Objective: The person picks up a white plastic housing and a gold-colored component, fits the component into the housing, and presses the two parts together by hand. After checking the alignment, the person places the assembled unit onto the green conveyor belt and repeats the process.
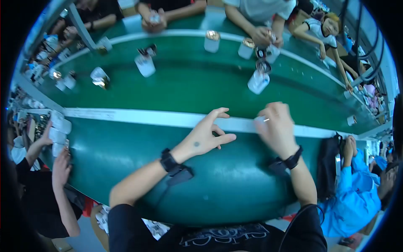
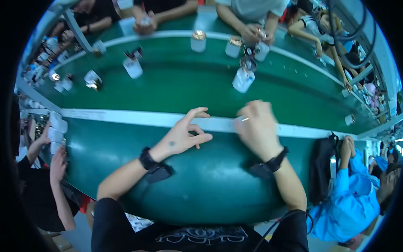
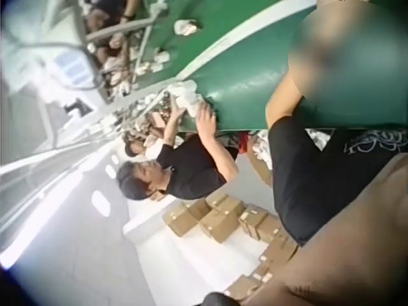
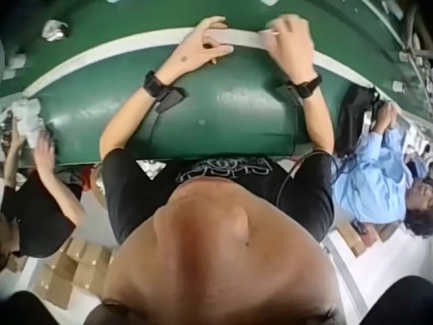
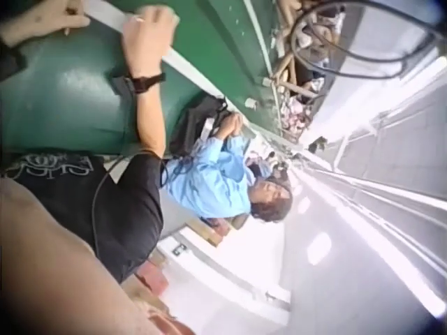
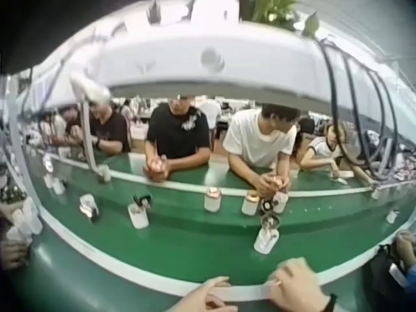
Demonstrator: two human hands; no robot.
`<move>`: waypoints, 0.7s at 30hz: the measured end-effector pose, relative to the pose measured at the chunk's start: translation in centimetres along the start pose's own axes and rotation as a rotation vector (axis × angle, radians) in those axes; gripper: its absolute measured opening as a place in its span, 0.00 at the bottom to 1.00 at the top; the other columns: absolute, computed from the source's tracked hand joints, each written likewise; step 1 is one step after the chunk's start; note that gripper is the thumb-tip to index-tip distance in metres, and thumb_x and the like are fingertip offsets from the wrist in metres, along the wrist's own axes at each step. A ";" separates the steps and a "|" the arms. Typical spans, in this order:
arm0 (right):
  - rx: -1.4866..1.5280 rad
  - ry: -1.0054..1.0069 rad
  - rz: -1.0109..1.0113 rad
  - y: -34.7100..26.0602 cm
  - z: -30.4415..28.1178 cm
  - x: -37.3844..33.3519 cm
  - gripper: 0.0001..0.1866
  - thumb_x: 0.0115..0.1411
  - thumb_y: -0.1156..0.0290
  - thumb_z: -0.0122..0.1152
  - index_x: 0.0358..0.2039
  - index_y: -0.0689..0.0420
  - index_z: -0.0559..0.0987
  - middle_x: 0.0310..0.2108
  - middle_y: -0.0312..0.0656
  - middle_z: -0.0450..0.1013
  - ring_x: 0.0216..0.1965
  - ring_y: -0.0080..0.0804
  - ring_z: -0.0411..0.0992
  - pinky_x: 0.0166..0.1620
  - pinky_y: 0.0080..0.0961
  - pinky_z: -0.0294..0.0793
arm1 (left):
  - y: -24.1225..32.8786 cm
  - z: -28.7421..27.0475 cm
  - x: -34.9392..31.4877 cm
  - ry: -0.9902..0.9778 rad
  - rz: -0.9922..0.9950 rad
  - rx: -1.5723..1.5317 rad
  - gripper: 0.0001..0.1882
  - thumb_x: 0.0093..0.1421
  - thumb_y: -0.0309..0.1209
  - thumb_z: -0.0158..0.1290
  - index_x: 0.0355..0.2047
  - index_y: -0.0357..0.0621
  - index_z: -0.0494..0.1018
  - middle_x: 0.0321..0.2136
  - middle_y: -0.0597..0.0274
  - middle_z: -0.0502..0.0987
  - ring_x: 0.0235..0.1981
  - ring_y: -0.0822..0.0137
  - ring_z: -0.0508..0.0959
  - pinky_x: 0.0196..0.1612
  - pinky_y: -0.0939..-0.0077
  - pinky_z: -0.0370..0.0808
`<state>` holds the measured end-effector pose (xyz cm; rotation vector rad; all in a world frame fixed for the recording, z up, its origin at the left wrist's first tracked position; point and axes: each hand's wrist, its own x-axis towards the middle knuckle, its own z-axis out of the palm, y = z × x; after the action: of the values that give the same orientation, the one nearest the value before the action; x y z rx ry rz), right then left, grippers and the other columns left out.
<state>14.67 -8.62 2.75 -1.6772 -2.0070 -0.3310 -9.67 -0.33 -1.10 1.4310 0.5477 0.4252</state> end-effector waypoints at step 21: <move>0.719 0.109 0.660 6.0 -1.8 2.9 0.30 0.73 0.44 0.50 0.59 0.59 0.74 0.50 0.45 0.77 0.50 0.34 0.76 0.52 0.28 0.75 | 1.9 4.6 12.6 0.287 0.449 0.411 0.30 0.53 0.33 0.67 0.55 0.39 0.72 0.44 0.52 0.78 0.34 0.61 0.83 0.37 0.67 0.80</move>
<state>20.55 -5.74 5.05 -1.6469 -1.1647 0.4677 3.28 3.46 -0.19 1.9120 0.5617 0.9256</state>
